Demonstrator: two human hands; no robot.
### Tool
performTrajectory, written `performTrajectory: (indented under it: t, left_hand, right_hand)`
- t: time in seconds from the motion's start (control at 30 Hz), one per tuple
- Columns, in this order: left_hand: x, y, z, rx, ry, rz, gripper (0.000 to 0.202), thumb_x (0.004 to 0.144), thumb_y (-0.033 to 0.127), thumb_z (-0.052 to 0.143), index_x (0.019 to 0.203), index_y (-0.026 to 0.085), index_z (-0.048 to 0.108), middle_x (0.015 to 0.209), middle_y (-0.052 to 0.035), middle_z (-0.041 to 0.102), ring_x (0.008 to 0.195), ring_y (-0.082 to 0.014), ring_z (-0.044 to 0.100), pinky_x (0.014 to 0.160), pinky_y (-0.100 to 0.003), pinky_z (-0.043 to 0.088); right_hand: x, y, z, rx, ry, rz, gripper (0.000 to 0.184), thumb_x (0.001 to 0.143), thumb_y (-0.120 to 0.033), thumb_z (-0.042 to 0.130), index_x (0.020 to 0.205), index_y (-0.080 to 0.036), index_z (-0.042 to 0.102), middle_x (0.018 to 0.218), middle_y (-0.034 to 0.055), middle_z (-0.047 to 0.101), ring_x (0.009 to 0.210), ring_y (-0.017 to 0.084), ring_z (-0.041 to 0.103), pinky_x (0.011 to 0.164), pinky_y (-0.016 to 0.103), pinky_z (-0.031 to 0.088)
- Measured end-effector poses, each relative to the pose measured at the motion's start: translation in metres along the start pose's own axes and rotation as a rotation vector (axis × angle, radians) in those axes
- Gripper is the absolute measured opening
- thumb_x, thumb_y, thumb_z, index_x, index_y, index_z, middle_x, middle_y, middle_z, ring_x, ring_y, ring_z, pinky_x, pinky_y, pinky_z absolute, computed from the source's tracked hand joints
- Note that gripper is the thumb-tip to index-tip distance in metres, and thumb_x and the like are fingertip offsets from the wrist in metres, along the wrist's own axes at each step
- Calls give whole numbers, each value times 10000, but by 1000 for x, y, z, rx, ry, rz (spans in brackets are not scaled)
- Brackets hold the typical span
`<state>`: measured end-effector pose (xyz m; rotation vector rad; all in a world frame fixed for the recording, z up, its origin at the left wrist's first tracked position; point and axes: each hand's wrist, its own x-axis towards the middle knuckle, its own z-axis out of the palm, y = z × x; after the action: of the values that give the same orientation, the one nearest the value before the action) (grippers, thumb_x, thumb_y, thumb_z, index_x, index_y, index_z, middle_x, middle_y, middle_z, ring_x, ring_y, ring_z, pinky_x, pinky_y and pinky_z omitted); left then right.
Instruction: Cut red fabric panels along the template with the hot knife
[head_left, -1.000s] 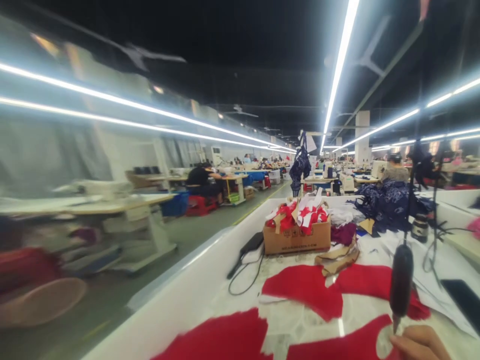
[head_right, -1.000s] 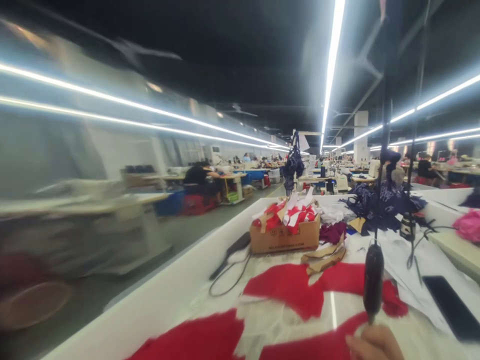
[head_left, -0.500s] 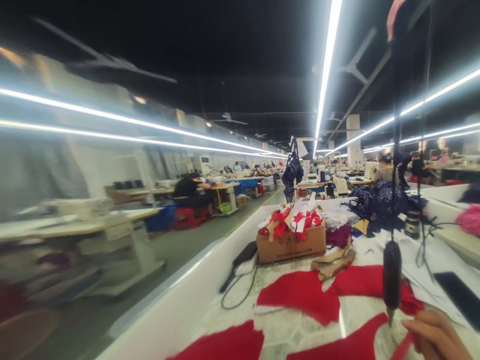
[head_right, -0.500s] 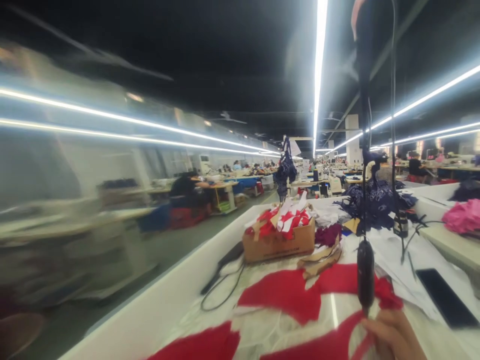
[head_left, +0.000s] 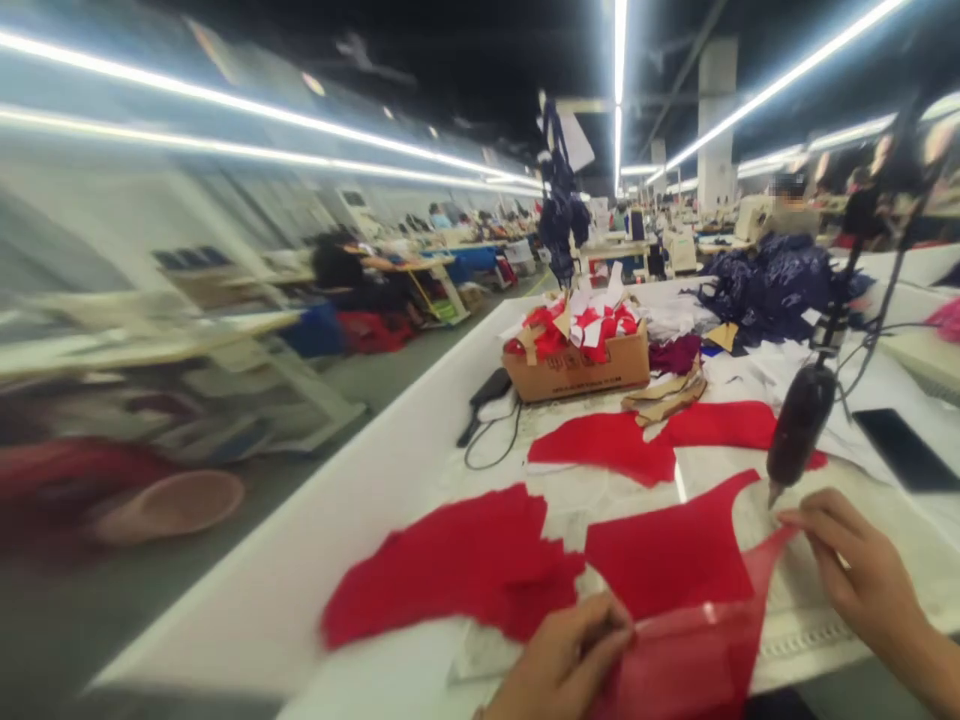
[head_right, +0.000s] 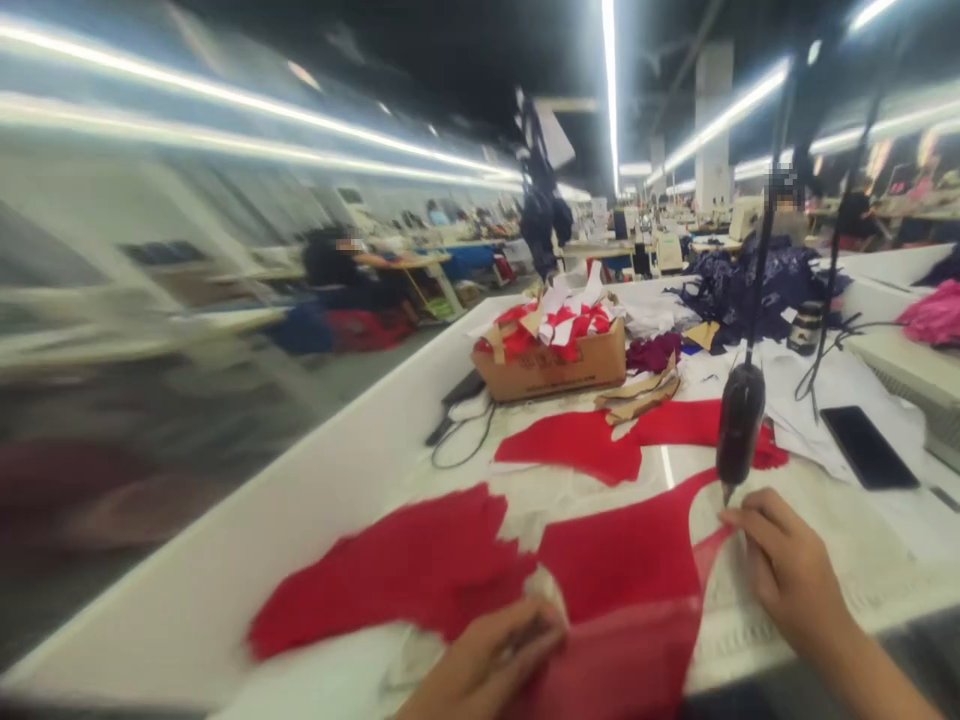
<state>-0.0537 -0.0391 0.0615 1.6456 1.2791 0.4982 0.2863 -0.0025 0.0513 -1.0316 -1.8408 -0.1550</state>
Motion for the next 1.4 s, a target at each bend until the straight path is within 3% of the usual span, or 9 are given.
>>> performTrajectory:
  t: [0.2, 0.47, 0.73, 0.83, 0.9, 0.97, 1.03, 1.17, 1.4]
  left_hand:
    - [41, -4, -1, 288, 197, 147, 236, 926, 338, 531, 778, 205, 657, 768, -38, 692, 777, -210, 613, 775, -321, 495]
    - [74, -17, -9, 520, 283, 222, 191, 944, 232, 548, 830, 210, 699, 803, -28, 720, 799, -215, 647, 781, -350, 511]
    - [96, -19, -12, 666, 354, 275, 179, 968, 220, 555, 871, 202, 704, 853, -66, 703, 870, -265, 635, 801, -421, 527]
    - [92, -13, -2, 728, 412, 357, 179, 984, 242, 549, 1027, 188, 713, 1008, -107, 705, 987, -297, 639, 851, -465, 562]
    - [89, -7, 12, 762, 404, 491, 217, 999, 218, 530, 1142, 180, 688, 1112, -116, 704, 1053, -283, 655, 909, -457, 588]
    - [88, -2, 30, 773, 342, 625, 257, 1008, 187, 517, 1224, 172, 654, 1210, -120, 702, 1130, -266, 667, 973, -437, 599]
    - [93, 1, 47, 768, 267, 695, 295, 1003, 159, 516, 1276, 162, 627, 1290, -129, 690, 1204, -263, 661, 1027, -434, 595]
    - [115, 2, 72, 792, 222, 761, 337, 1001, 122, 489, 1317, 118, 604, 1348, -183, 665, 1278, -284, 642, 1081, -469, 575]
    - [132, -2, 81, 805, 223, 787, 361, 1022, 131, 431, 1350, 110, 579, 1383, -209, 638, 1324, -305, 617, 1097, -496, 566]
  right_hand:
    - [-2, 31, 29, -213, -319, 152, 392, 856, -75, 476, 1019, -238, 793, 1007, 72, 768, 827, 210, 752, 666, 302, 616]
    - [27, 45, 41, -388, -650, 258, 441, 832, -63, 511, 1150, -237, 763, 962, 75, 713, 854, 212, 693, 604, 272, 489]
    - [44, 53, 49, -430, -748, 345, 327, 935, -139, 489, 1169, -207, 707, 1136, 125, 723, 1039, 270, 693, 683, 322, 515]
    - [48, 59, 46, -420, -671, 405, 247, 936, -287, 585, 1151, -205, 674, 1162, 139, 706, 1066, 313, 691, 696, 360, 539]
    - [53, 63, 44, -339, -559, 451, 390, 855, -425, 714, 1163, -199, 634, 1126, 147, 697, 1013, 339, 696, 665, 390, 552]
    - [60, 63, 44, -193, -383, 471, 579, 760, -534, 797, 1185, -202, 586, 1082, 139, 694, 945, 339, 698, 661, 423, 567]
    - [68, 59, 47, -21, -165, 476, 640, 727, -596, 808, 1173, -214, 555, 1048, 121, 694, 901, 319, 696, 707, 457, 586]
    - [84, 44, 60, 329, 138, 546, 426, 807, -542, 738, 1032, -238, 542, 942, 61, 699, 808, 251, 687, 779, 479, 596]
    - [95, 23, 80, 627, 115, 601, 376, 776, -433, 773, 920, -265, 469, 780, -25, 599, 698, 183, 589, 650, 381, 550]
